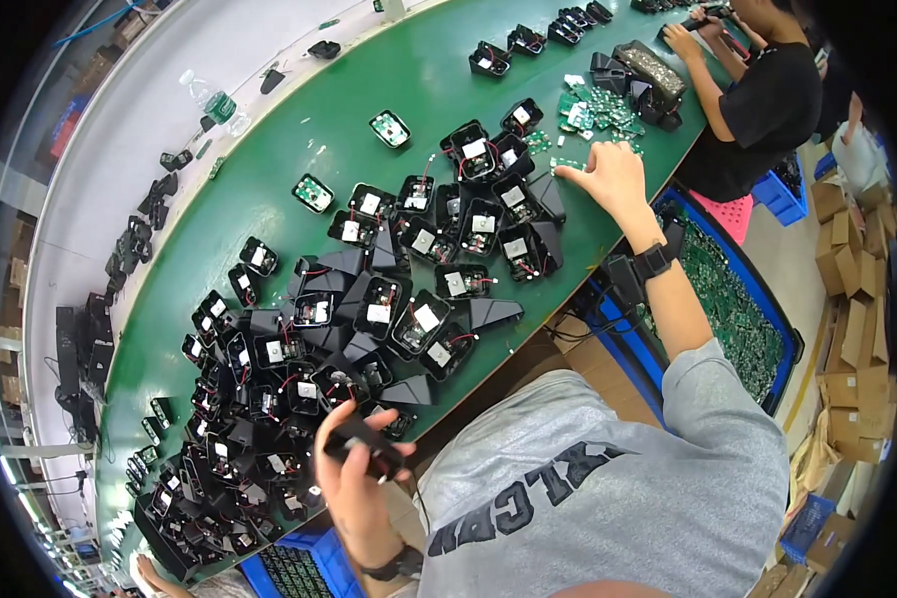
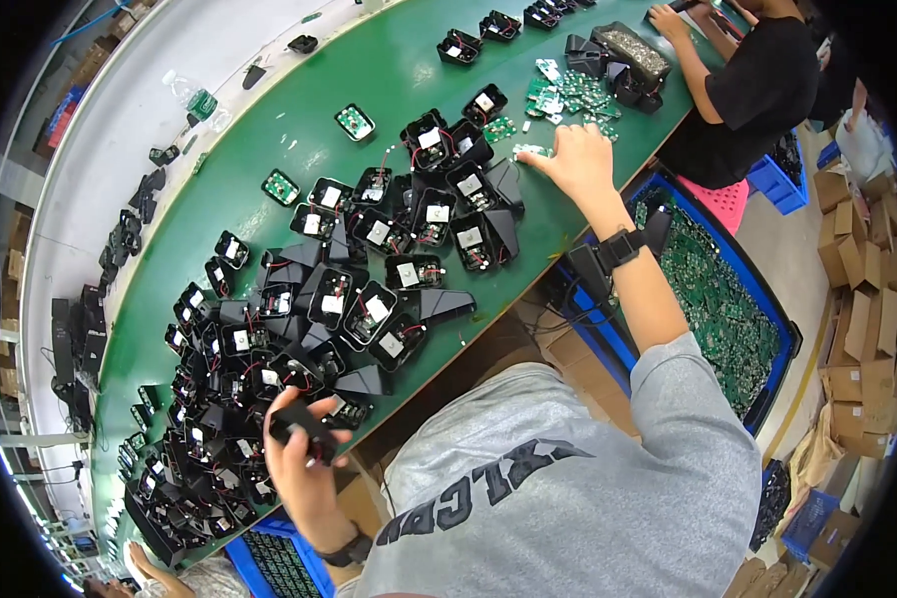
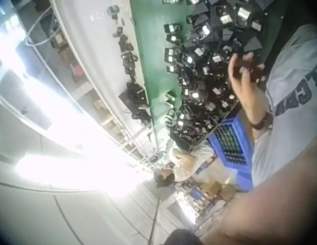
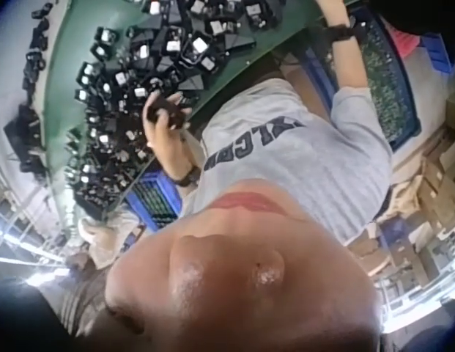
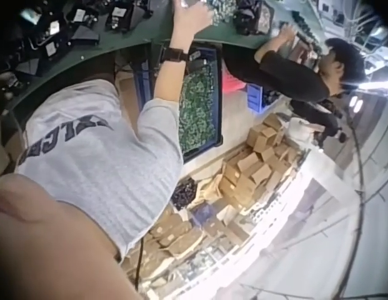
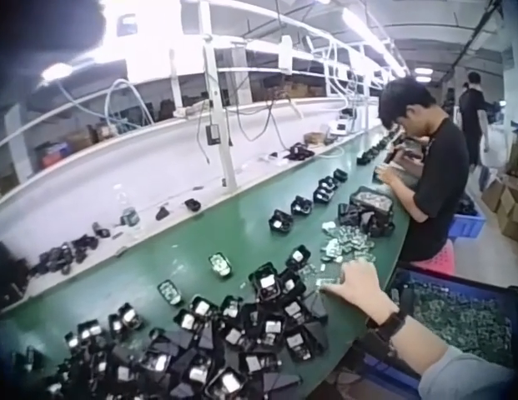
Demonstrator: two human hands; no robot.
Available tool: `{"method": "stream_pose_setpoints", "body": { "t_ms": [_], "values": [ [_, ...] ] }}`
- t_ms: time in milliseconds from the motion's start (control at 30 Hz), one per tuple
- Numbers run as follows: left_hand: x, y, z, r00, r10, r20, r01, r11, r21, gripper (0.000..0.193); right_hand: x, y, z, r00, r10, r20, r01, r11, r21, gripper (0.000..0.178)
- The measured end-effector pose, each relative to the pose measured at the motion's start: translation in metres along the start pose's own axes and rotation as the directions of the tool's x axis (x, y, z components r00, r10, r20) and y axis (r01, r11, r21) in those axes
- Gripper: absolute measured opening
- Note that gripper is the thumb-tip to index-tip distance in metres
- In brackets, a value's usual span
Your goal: Assembling small green circuit boards into black plastic device housings.
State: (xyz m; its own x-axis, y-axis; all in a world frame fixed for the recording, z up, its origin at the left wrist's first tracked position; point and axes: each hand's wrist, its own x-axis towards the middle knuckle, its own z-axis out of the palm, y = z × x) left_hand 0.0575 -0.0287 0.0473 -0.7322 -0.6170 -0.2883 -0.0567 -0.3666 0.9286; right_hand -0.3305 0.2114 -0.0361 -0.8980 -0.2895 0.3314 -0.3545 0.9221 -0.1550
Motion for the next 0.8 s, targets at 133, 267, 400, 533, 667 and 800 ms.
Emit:
{"method": "stream_pose_setpoints", "body": {
  "t_ms": [133, 267, 400, 533, 667, 800],
  "values": [
    [0.018, -0.033, -0.01, 0.936, -0.049, 0.349, 0.196, 0.895, -0.401, 0.066, -0.012, 0.013, -0.01, 0.999, -0.026, 0.031, 0.021, 0.989, 0.148, 0.043],
    [0.025, -0.035, -0.002, 0.934, -0.053, 0.354, 0.191, 0.91, -0.368, 0.071, -0.022, 0.033, -0.014, 0.933, -0.356, 0.058, 0.302, 0.858, 0.415, 0.032],
    [0.034, -0.043, -0.003, 0.924, -0.037, 0.38, 0.176, 0.925, -0.337, 0.064, -0.016, 0.044, -0.017, 0.838, -0.508, 0.198, 0.361, 0.789, 0.496, 0.044],
    [0.043, -0.046, 0.004, 0.948, 0.003, 0.319, 0.097, 0.949, -0.299, 0.059, -0.008, 0.047, -0.019, 0.817, -0.537, 0.209, 0.404, 0.792, 0.458, 0.044],
    [0.051, -0.038, 0.024, 0.957, 0.162, 0.24, -0.114, 0.973, -0.2, 0.059, -0.012, -0.003, -0.076, 0.921, -0.389, 0.038, 0.298, 0.76, 0.577, 0.039],
    [0.054, -0.039, 0.031, 0.91, 0.378, 0.172, -0.378, 0.925, -0.034, 0.067, -0.048, -0.094, -0.093, 0.873, -0.487, -0.016, -0.009, -0.049, 0.999, 0.055]
  ]
}}
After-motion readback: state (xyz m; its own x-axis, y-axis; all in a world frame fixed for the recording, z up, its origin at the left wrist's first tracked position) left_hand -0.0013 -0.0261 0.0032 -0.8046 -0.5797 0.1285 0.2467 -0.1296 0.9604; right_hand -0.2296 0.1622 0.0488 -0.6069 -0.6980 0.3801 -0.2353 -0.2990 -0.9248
